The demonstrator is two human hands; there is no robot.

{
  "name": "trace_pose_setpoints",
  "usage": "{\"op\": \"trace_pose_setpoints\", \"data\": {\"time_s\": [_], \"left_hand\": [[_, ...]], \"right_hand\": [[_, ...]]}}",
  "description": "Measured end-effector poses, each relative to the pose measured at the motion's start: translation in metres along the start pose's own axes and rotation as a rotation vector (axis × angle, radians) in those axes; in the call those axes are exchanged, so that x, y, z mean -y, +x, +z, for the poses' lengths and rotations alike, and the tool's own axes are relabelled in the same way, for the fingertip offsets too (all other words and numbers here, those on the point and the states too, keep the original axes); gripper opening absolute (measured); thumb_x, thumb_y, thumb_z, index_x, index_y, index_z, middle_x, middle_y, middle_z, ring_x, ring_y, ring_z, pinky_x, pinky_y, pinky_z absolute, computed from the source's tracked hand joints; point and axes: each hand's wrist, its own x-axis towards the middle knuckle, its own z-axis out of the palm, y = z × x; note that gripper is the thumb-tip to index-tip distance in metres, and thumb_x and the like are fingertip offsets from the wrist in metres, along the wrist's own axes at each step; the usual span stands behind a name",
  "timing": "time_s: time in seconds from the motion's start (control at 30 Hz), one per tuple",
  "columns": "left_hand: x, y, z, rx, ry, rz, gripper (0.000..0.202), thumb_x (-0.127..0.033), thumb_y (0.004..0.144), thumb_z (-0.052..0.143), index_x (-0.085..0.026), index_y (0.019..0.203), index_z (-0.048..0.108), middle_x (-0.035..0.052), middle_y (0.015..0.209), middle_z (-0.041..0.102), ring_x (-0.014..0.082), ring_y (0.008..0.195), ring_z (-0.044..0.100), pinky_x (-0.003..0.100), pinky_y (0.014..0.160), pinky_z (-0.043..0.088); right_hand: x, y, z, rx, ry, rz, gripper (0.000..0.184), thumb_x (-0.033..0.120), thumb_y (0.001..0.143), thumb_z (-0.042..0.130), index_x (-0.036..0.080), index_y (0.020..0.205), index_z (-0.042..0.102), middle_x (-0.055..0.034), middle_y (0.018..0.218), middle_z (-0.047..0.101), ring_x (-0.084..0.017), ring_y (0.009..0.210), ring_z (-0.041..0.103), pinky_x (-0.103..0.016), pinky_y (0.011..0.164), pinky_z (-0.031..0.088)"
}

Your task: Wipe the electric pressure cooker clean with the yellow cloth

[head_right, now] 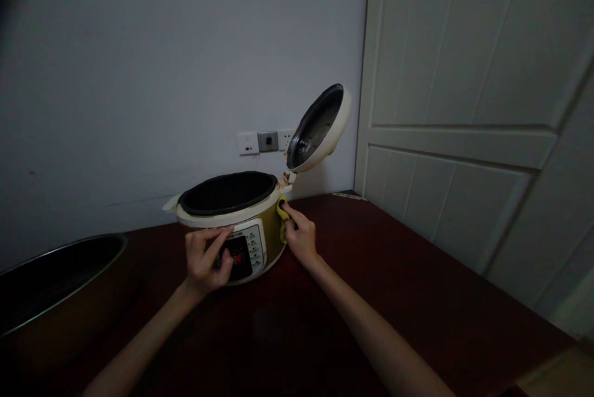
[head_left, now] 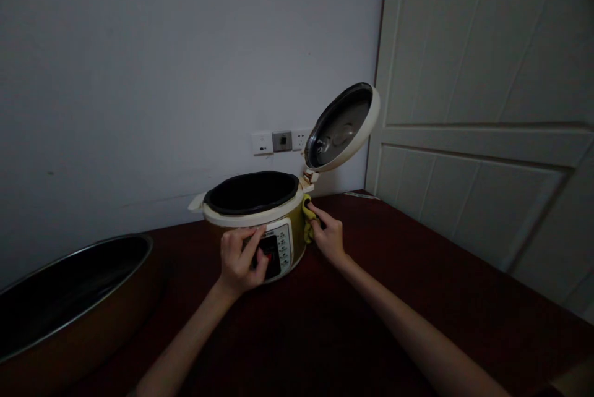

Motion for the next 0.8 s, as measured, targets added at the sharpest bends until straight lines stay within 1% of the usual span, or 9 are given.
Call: {"op": "trace_pose_setpoints", "data": {"time_s": [0.13, 0.23, 0.3, 0.43, 0.5, 0.53, 0.6, 0.7, 0.8], "left_hand": [[-0.002, 0.0, 0.001, -0.008, 0.006, -0.014, 0.058, -0.011, 0.068, 0.053, -0.017, 0.126, 0.051, 0.0117, 0.095, 0.055, 0.0252, 0.086, 0.052, 0.039, 0.074, 0.042], [-0.004, 0.0, 0.003, -0.017, 0.006, -0.033, 0.054, -0.012, 0.069, 0.052, -0.016, 0.123, 0.053, 0.0119, 0.095, 0.054, 0.0255, 0.086, 0.052, 0.04, 0.075, 0.041], [-0.005, 0.0, 0.004, -0.032, 0.007, -0.047, 0.052, -0.013, 0.069, 0.053, -0.015, 0.121, 0.054, 0.0118, 0.094, 0.054, 0.0255, 0.086, 0.052, 0.04, 0.075, 0.041], [-0.005, 0.002, 0.004, -0.034, 0.018, -0.043, 0.049, -0.013, 0.069, 0.053, -0.016, 0.118, 0.056, 0.0101, 0.091, 0.053, 0.0243, 0.084, 0.052, 0.038, 0.073, 0.041], [-0.004, 0.003, 0.003, -0.027, 0.024, -0.035, 0.049, -0.013, 0.069, 0.052, -0.017, 0.118, 0.056, 0.0094, 0.09, 0.053, 0.0236, 0.083, 0.052, 0.037, 0.072, 0.041], [-0.003, 0.003, 0.003, -0.027, 0.024, -0.032, 0.049, -0.013, 0.069, 0.052, -0.017, 0.118, 0.056, 0.0093, 0.089, 0.054, 0.0234, 0.082, 0.052, 0.037, 0.072, 0.041], [-0.003, 0.003, 0.003, -0.03, 0.018, -0.034, 0.048, -0.013, 0.069, 0.052, -0.016, 0.116, 0.057, 0.0095, 0.089, 0.054, 0.0234, 0.081, 0.052, 0.037, 0.071, 0.041], [-0.003, 0.002, 0.006, -0.053, 0.009, -0.044, 0.045, -0.012, 0.068, 0.053, -0.016, 0.113, 0.058, 0.0094, 0.088, 0.054, 0.0233, 0.08, 0.052, 0.037, 0.071, 0.04], [-0.003, 0.002, 0.007, -0.065, 0.007, -0.05, 0.043, -0.013, 0.068, 0.053, -0.016, 0.111, 0.059, 0.0086, 0.086, 0.053, 0.0229, 0.079, 0.051, 0.037, 0.07, 0.039]], "right_hand": [[-0.006, 0.0, 0.0, 0.023, -0.058, 0.043, 0.038, 0.016, 0.077, 0.049, 0.025, 0.11, 0.066, -0.0024, 0.108, 0.068, -0.02, 0.096, 0.066, -0.035, 0.087, 0.051], [-0.001, -0.01, -0.002, 0.058, -0.071, 0.016, 0.039, 0.016, 0.078, 0.049, 0.026, 0.112, 0.065, -0.0016, 0.111, 0.067, -0.02, 0.1, 0.064, -0.035, 0.089, 0.05], [0.003, -0.011, -0.005, 0.083, -0.079, 0.007, 0.039, 0.016, 0.078, 0.05, 0.026, 0.112, 0.065, -0.0016, 0.11, 0.067, -0.02, 0.099, 0.065, -0.034, 0.089, 0.05], [0.001, 0.005, -0.005, 0.097, -0.163, 0.109, 0.037, 0.017, 0.078, 0.05, 0.024, 0.11, 0.066, -0.0034, 0.105, 0.069, -0.021, 0.082, 0.069, -0.034, 0.077, 0.053], [-0.001, 0.009, -0.004, 0.097, -0.195, 0.14, 0.037, 0.017, 0.079, 0.05, 0.024, 0.112, 0.066, -0.004, 0.104, 0.069, -0.021, 0.078, 0.069, -0.035, 0.075, 0.054], [-0.002, 0.007, -0.003, 0.092, -0.196, 0.131, 0.038, 0.017, 0.079, 0.05, 0.025, 0.113, 0.065, -0.004, 0.106, 0.068, -0.022, 0.08, 0.069, -0.035, 0.076, 0.054], [0.0, -0.003, -0.002, 0.083, -0.164, 0.072, 0.041, 0.016, 0.079, 0.05, 0.026, 0.116, 0.063, -0.0032, 0.112, 0.066, -0.022, 0.092, 0.067, -0.036, 0.083, 0.052], [0.005, -0.016, -0.002, 0.074, -0.096, 0.003, 0.043, 0.014, 0.079, 0.05, 0.026, 0.118, 0.061, -0.0021, 0.117, 0.064, -0.02, 0.105, 0.062, -0.035, 0.093, 0.047], [0.006, -0.009, -0.001, 0.053, -0.082, 0.049, 0.041, 0.014, 0.079, 0.049, 0.024, 0.117, 0.062, -0.0042, 0.116, 0.064, -0.02, 0.103, 0.063, -0.035, 0.092, 0.048]]}}
